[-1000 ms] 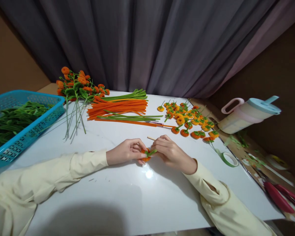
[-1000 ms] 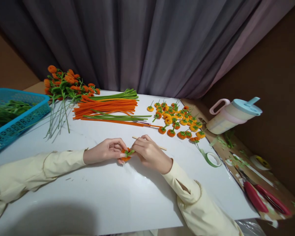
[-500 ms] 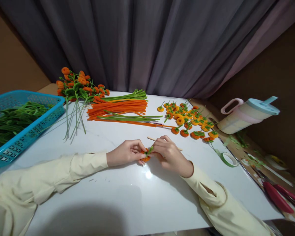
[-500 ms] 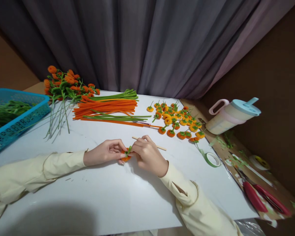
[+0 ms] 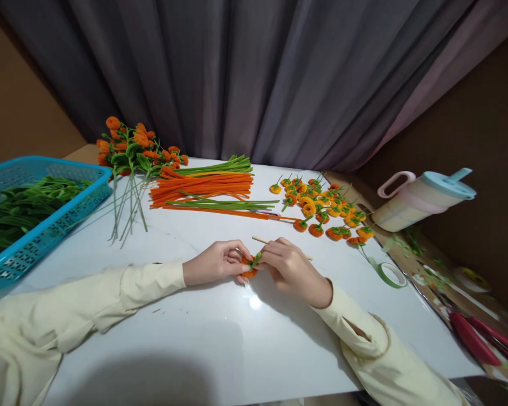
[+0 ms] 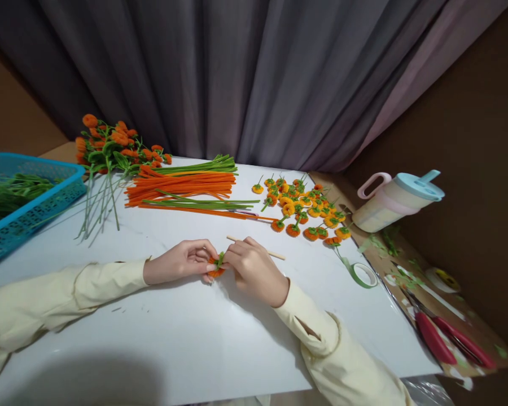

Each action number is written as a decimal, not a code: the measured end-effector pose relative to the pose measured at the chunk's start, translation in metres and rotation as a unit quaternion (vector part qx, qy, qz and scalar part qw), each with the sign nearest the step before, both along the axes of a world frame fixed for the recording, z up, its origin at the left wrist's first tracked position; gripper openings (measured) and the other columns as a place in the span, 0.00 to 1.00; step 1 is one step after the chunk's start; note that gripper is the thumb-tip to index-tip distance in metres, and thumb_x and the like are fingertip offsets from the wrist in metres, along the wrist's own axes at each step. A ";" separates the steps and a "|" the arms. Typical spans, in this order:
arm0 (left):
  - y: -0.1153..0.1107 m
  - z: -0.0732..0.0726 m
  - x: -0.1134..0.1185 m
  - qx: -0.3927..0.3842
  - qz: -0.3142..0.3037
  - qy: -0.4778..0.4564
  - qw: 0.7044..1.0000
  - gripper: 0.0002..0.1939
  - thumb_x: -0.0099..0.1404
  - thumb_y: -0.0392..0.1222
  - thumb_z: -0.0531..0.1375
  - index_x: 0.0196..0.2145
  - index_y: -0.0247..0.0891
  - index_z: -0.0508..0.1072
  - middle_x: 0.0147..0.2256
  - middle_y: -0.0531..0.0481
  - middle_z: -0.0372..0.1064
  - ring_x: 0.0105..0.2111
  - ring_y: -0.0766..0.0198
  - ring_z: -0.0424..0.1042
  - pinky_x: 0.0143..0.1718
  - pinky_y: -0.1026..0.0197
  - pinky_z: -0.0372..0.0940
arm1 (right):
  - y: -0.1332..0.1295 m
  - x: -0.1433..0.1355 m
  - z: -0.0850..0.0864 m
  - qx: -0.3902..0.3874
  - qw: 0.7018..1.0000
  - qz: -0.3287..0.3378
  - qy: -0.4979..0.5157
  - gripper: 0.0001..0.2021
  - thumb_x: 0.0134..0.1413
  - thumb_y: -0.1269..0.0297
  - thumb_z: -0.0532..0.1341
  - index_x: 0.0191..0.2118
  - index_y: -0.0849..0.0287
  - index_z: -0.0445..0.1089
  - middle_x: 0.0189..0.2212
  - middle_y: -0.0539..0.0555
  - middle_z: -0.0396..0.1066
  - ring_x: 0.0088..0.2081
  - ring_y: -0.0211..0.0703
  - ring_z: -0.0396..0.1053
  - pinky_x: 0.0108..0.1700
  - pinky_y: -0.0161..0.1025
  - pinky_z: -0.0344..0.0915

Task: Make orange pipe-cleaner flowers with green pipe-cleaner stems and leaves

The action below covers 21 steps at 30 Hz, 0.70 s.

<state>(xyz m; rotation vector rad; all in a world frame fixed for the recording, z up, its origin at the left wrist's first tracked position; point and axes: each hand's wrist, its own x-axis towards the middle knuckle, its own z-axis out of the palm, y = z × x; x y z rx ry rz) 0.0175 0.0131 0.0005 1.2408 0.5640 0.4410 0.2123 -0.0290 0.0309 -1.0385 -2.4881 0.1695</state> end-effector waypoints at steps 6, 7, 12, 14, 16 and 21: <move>0.006 0.005 -0.001 -0.055 -0.012 -0.003 0.998 0.18 0.50 0.44 0.68 0.34 0.32 0.66 0.27 0.48 0.71 0.24 0.64 0.73 0.29 0.61 0.69 | 0.034 0.038 0.010 -0.078 0.992 -0.091 0.033 0.10 0.58 0.61 0.55 0.32 0.62 0.68 0.30 0.56 0.69 0.31 0.39 0.66 0.34 0.35 0.61; 0.007 0.006 -0.001 -0.060 -0.011 -0.004 0.998 0.18 0.50 0.43 0.68 0.34 0.32 0.66 0.27 0.48 0.72 0.24 0.64 0.73 0.29 0.61 0.69 | 0.039 0.041 0.008 -0.070 0.993 -0.098 -0.002 0.10 0.57 0.61 0.57 0.34 0.63 0.68 0.32 0.57 0.69 0.32 0.41 0.66 0.35 0.35 0.62; 0.012 0.008 -0.002 -0.084 -0.011 -0.013 0.996 0.19 0.51 0.42 0.67 0.38 0.33 0.67 0.28 0.46 0.73 0.26 0.63 0.74 0.31 0.61 0.69 | 0.045 0.031 -0.009 -0.078 0.973 -0.115 -0.184 0.07 0.53 0.74 0.54 0.38 0.64 0.67 0.35 0.59 0.66 0.36 0.43 0.66 0.35 0.35 0.62; 0.013 0.007 -0.002 -0.096 -0.011 -0.012 0.995 0.20 0.51 0.42 0.67 0.40 0.33 0.68 0.30 0.46 0.73 0.26 0.64 0.73 0.31 0.61 0.69 | 0.045 0.029 -0.011 -0.083 0.962 -0.126 -0.226 0.10 0.53 0.78 0.52 0.40 0.65 0.66 0.36 0.60 0.66 0.37 0.45 0.67 0.34 0.36 0.63; 0.014 0.006 -0.002 -0.105 -0.011 -0.011 0.994 0.21 0.50 0.41 0.67 0.41 0.32 0.70 0.30 0.45 0.74 0.25 0.64 0.73 0.32 0.61 0.69 | 0.045 0.035 -0.006 -0.102 0.963 -0.115 -0.222 0.12 0.54 0.79 0.50 0.40 0.65 0.66 0.36 0.61 0.65 0.35 0.44 0.67 0.35 0.37 0.64; 0.016 0.002 -0.001 -0.126 0.003 -0.024 0.992 0.20 0.49 0.40 0.68 0.40 0.30 0.72 0.30 0.45 0.74 0.25 0.65 0.73 0.32 0.61 0.69 | 0.037 0.056 0.036 -0.097 0.984 -0.045 -0.146 0.13 0.61 0.72 0.48 0.46 0.62 0.67 0.38 0.60 0.67 0.37 0.43 0.69 0.37 0.37 0.65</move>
